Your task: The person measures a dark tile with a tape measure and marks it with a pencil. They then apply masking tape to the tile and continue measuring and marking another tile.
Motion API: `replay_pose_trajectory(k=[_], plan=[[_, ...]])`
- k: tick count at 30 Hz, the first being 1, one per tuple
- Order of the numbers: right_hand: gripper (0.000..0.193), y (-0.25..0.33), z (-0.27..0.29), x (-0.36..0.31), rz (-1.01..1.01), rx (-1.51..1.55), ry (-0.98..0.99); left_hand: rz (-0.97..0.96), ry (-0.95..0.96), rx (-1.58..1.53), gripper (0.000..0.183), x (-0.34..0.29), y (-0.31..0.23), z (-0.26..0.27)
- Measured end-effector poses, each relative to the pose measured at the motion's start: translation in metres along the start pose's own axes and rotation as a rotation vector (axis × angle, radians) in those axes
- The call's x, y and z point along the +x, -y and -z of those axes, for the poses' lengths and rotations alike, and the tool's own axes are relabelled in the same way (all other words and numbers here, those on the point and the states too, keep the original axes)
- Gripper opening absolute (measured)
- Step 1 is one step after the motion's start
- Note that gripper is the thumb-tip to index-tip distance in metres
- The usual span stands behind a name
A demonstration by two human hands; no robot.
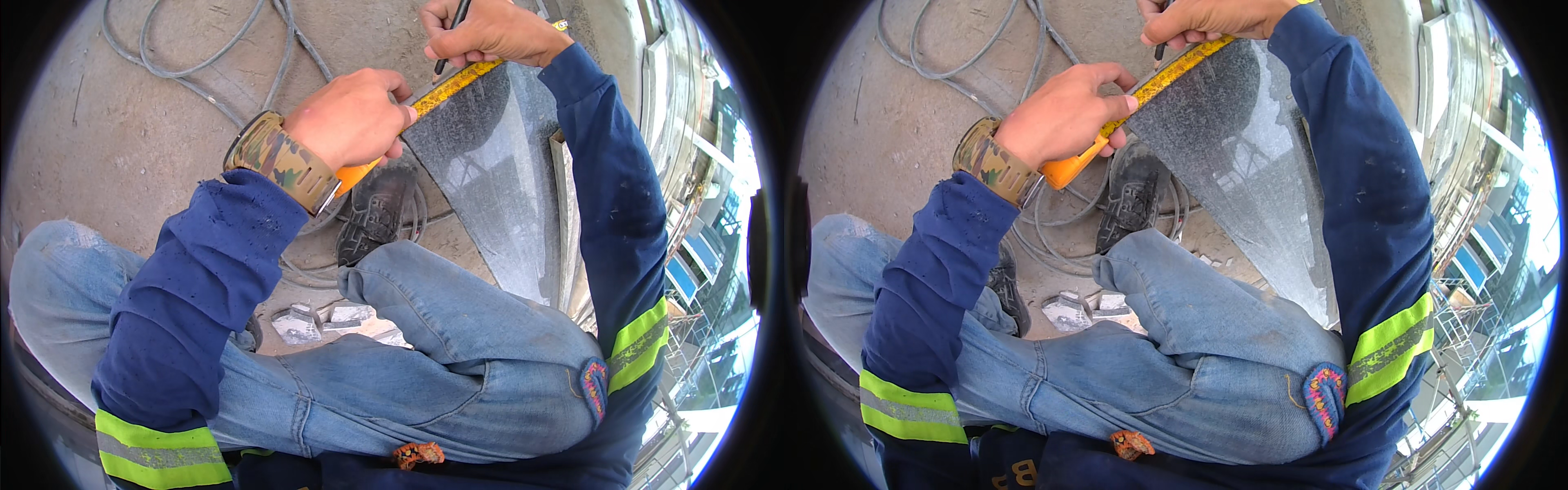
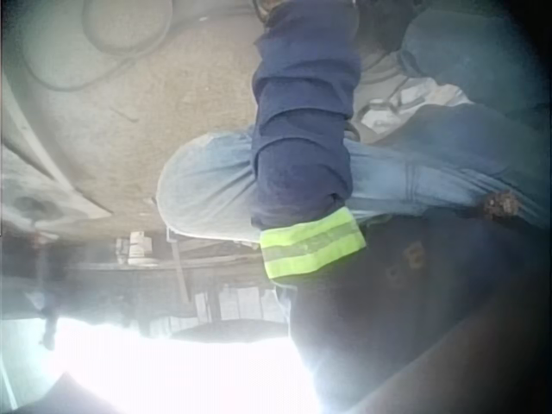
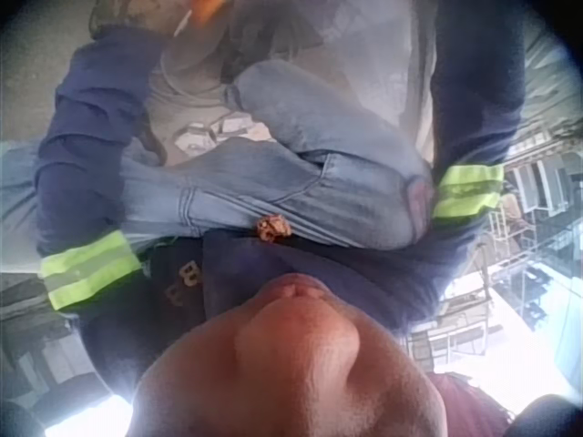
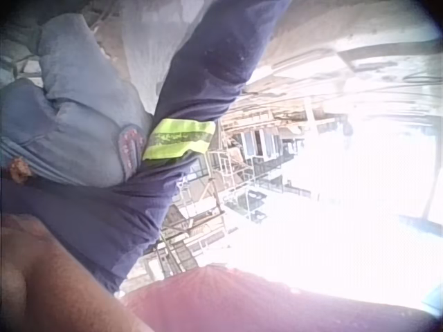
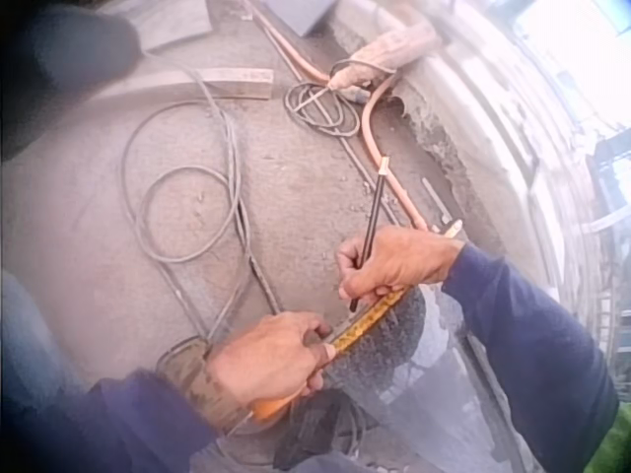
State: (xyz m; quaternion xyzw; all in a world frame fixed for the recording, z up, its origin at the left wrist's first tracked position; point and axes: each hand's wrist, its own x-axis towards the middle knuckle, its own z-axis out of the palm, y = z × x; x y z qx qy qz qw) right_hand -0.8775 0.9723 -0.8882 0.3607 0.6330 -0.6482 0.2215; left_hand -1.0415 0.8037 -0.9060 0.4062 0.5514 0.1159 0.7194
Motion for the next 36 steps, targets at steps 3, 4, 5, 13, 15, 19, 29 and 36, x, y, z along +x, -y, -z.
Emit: replay_pose_trajectory(k=[3,4,5,13,15,19,29,36], plan=[[0.02,-0.0017,-0.0001,0.0011,0.009,-0.01,0.005,-0.002,0.003,0.008,0.034,0.0002,0.0001,0.0001],[0.02,-0.0027,-0.0002,0.0012,0.009,-0.012,0.005,-0.004,0.004,0.014,0.034,0.0004,0.0,0.0002],[0.02,-0.0038,0.0007,0.0004,0.006,0.007,0.008,-0.001,0.004,0.002,0.034,0.0005,-0.0004,0.0],[0.021,0.0014,-0.0006,-0.0008,-0.033,-0.013,-0.01,0.013,-0.031,-0.016,0.035,0.0006,0.0014,-0.0011],[0.022,0.002,-0.0015,-0.0013,-0.024,-0.015,-0.017,0.021,-0.012,-0.019,0.035,-0.0013,-0.0017,0.0002],[0.023,0.0003,-0.0004,-0.0033,0.014,-0.027,-0.015,0.015,0.005,-0.007,0.035,-0.0022,-0.0039,0.0013],[0.023,0.0004,-0.0025,-0.0018,-0.008,-0.009,-0.021,0.015,0.012,-0.028,0.034,-0.0007,-0.0016,0.0007],[0.024,-0.0045,0.0009,-0.0019,0.012,0.043,-0.004,0.001,0.008,-0.01,0.033,0.001,-0.0007,0.0004]])
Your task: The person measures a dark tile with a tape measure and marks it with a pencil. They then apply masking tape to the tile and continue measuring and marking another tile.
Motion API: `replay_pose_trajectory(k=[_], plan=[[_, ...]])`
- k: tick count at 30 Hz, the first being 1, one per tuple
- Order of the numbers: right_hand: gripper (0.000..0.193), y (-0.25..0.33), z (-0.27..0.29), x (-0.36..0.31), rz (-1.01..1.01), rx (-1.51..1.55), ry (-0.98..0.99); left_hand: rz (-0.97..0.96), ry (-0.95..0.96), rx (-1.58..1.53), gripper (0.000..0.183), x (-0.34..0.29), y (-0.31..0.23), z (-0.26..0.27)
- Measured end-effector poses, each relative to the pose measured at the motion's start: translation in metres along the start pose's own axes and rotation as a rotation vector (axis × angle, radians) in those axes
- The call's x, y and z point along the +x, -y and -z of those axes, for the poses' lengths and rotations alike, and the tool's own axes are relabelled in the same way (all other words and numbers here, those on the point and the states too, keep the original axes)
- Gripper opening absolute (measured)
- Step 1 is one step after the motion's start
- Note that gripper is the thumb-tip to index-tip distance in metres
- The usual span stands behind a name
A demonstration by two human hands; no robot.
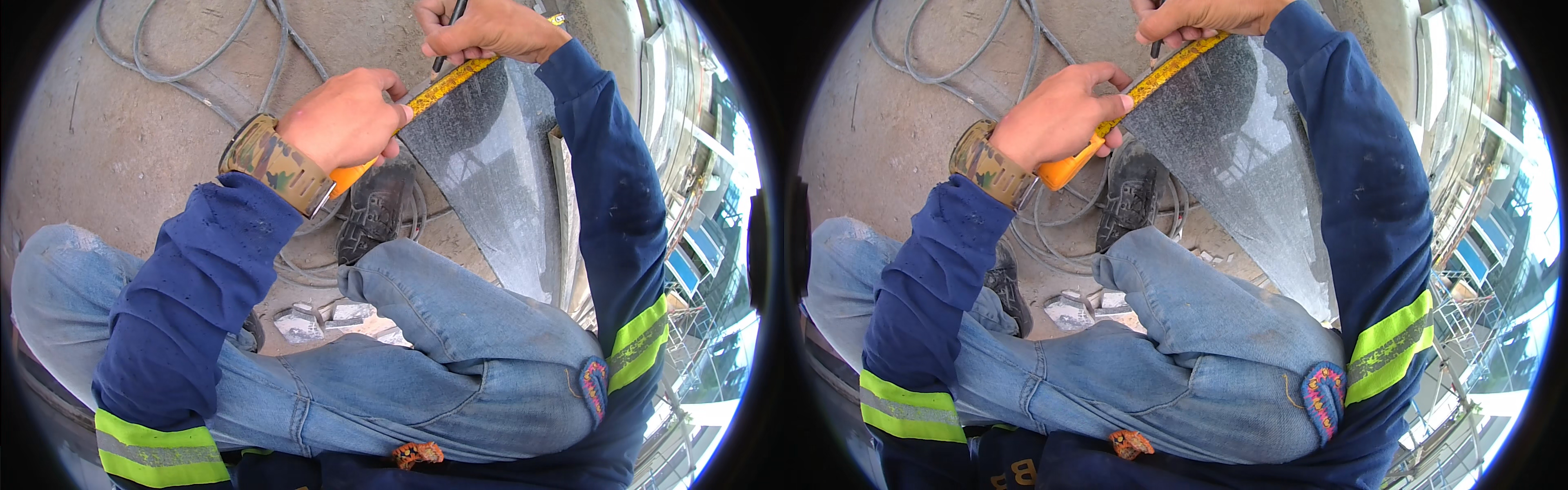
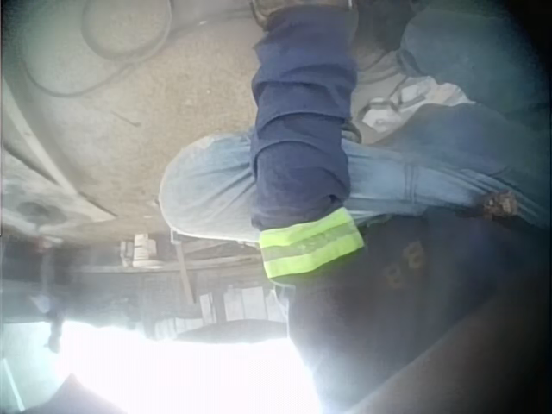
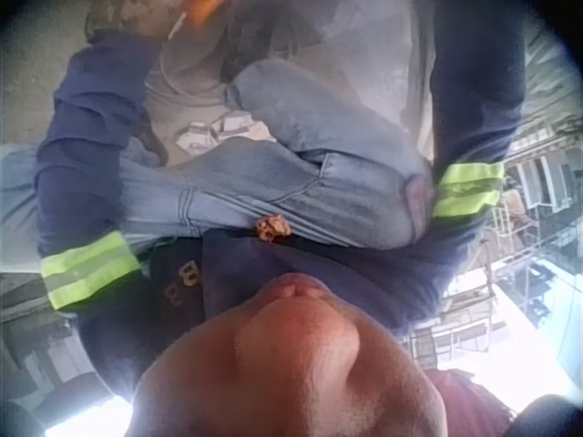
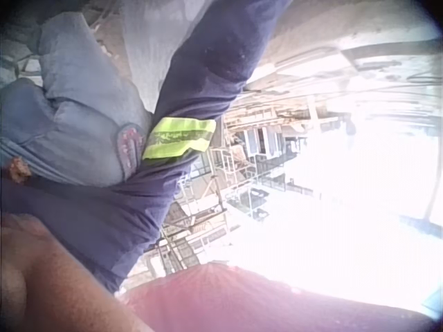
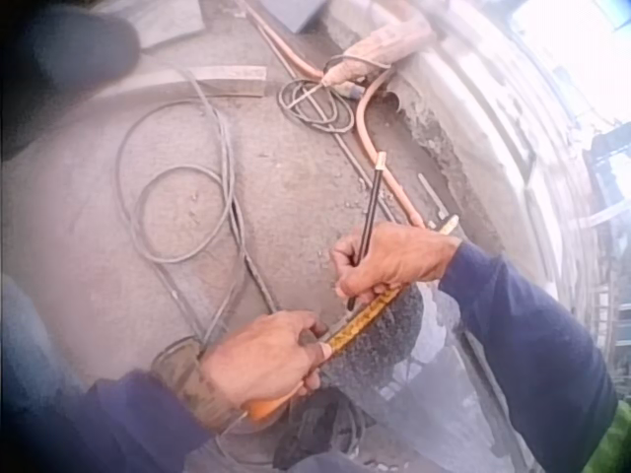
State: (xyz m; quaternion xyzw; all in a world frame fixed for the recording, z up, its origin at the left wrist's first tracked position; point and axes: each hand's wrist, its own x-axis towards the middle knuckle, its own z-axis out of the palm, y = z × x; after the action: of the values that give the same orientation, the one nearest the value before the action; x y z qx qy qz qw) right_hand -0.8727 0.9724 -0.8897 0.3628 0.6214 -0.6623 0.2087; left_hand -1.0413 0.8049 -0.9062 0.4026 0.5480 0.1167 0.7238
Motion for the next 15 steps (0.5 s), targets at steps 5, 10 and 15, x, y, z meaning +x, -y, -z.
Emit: replay_pose_trajectory(k=[5,10,15], plan=[[0.024,0.004,-0.002,0.0,-0.039,-0.042,-0.019,0.007,0.0,-0.001,0.033,-0.001,-0.002,0.0],[0.024,0.004,-0.004,-0.001,-0.009,-0.022,-0.014,0.008,-0.011,-0.014,0.032,-0.002,0.0,-0.002],[0.017,-0.008,0.006,-0.003,0.078,0.328,-0.175,0.034,-0.049,0.003,0.03,-0.005,0.002,-0.003]])
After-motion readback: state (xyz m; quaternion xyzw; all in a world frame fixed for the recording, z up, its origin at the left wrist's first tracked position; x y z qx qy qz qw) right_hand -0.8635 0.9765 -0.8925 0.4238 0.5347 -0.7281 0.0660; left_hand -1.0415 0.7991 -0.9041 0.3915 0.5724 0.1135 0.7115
